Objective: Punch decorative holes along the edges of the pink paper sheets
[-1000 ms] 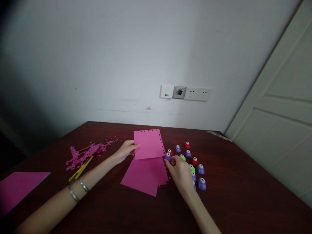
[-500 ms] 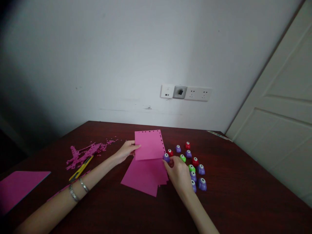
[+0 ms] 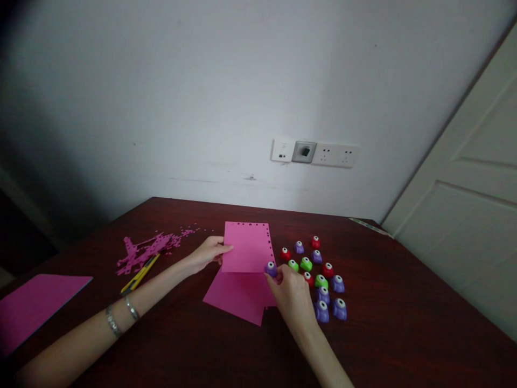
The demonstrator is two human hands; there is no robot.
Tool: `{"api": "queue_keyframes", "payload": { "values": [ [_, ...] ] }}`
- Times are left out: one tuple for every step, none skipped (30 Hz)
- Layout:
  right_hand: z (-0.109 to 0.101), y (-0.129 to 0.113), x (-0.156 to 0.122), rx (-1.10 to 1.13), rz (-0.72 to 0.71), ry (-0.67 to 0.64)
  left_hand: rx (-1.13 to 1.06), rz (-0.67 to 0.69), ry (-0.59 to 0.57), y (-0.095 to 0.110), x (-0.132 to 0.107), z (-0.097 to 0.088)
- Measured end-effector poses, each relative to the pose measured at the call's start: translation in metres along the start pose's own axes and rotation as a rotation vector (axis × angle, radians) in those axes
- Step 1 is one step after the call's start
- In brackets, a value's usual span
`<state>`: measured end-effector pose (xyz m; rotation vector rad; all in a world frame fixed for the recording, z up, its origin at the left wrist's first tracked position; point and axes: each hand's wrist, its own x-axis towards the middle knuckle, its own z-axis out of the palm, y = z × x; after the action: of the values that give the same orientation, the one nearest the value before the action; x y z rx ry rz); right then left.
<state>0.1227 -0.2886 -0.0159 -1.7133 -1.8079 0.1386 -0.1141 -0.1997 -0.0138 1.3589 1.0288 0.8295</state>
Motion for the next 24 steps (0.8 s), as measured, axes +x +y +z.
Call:
{"api": "queue_keyframes", "payload": {
  "values": [
    [0.002, -0.002, -0.001, -0.016, -0.002, -0.014, 0.006, -0.012, -0.005, -0.001, -0.002, -0.001],
    [0.003, -0.004, -0.002, -0.036, 0.002, -0.029, 0.01, -0.023, -0.009, -0.001, -0.005, -0.001],
    [0.004, -0.006, -0.003, -0.058, 0.01, -0.045, 0.013, -0.033, -0.011, 0.0, -0.008, -0.001],
    [0.005, -0.008, -0.004, -0.083, 0.017, -0.06, 0.015, -0.04, -0.012, 0.001, -0.011, -0.001],
    [0.006, -0.01, -0.005, -0.108, 0.022, -0.072, 0.014, -0.045, -0.012, 0.002, -0.014, -0.001],
    [0.007, -0.012, -0.006, -0.13, 0.023, -0.08, 0.014, -0.05, -0.01, 0.003, -0.017, -0.001],
    [0.008, -0.014, -0.007, -0.149, 0.015, -0.085, 0.014, -0.057, -0.008, 0.004, -0.02, -0.001],
    [0.008, -0.015, -0.008, -0.164, 0.004, -0.086, 0.017, -0.063, -0.005, 0.004, -0.021, -0.001],
    [0.009, -0.016, -0.01, -0.178, -0.006, -0.085, 0.021, -0.068, -0.004, 0.003, -0.023, -0.002],
    [0.01, -0.017, -0.011, -0.19, -0.013, -0.083, 0.026, -0.073, -0.005, 0.002, -0.023, -0.004],
    [0.011, -0.017, -0.012, -0.201, -0.021, -0.08, 0.032, -0.078, -0.008, 0.0, -0.023, -0.005],
    [0.013, -0.017, -0.014, -0.21, -0.032, -0.078, 0.039, -0.082, -0.014, -0.002, -0.022, -0.007],
    [0.014, -0.017, -0.015, -0.218, -0.042, -0.08, 0.047, -0.089, -0.024, -0.004, -0.021, -0.009],
    [0.016, -0.017, -0.016, -0.223, -0.051, -0.085, 0.057, -0.096, -0.038, -0.007, -0.02, -0.011],
    [0.018, -0.017, -0.017, -0.226, -0.059, -0.094, 0.071, -0.104, -0.054, -0.009, -0.018, -0.013],
    [0.019, -0.017, -0.018, -0.23, -0.064, -0.106, 0.089, -0.11, -0.07, -0.011, -0.017, -0.015],
    [0.02, -0.017, -0.019, -0.236, -0.065, -0.12, 0.11, -0.114, -0.083, -0.012, -0.016, -0.016],
    [0.02, -0.018, -0.019, -0.246, -0.062, -0.137, 0.132, -0.118, -0.094, -0.013, -0.015, -0.017],
    [0.02, -0.019, -0.02, -0.257, -0.057, -0.155, 0.154, -0.121, -0.101, -0.014, -0.014, -0.018],
    [0.02, -0.02, -0.02, -0.269, -0.054, -0.171, 0.174, -0.124, -0.104, -0.013, -0.013, -0.018],
    [0.019, -0.021, -0.02, -0.281, -0.052, -0.184, 0.194, -0.126, -0.11, -0.013, -0.013, -0.018],
    [0.019, -0.022, -0.02, -0.293, -0.051, -0.191, 0.215, -0.125, -0.119, -0.012, -0.013, -0.019],
    [0.019, -0.023, -0.021, -0.302, -0.052, -0.194, 0.237, -0.12, -0.134, -0.011, -0.013, -0.019],
    [0.018, -0.023, -0.021, -0.307, -0.053, -0.194, 0.265, -0.113, -0.154, -0.01, -0.012, -0.021]
  ]
}}
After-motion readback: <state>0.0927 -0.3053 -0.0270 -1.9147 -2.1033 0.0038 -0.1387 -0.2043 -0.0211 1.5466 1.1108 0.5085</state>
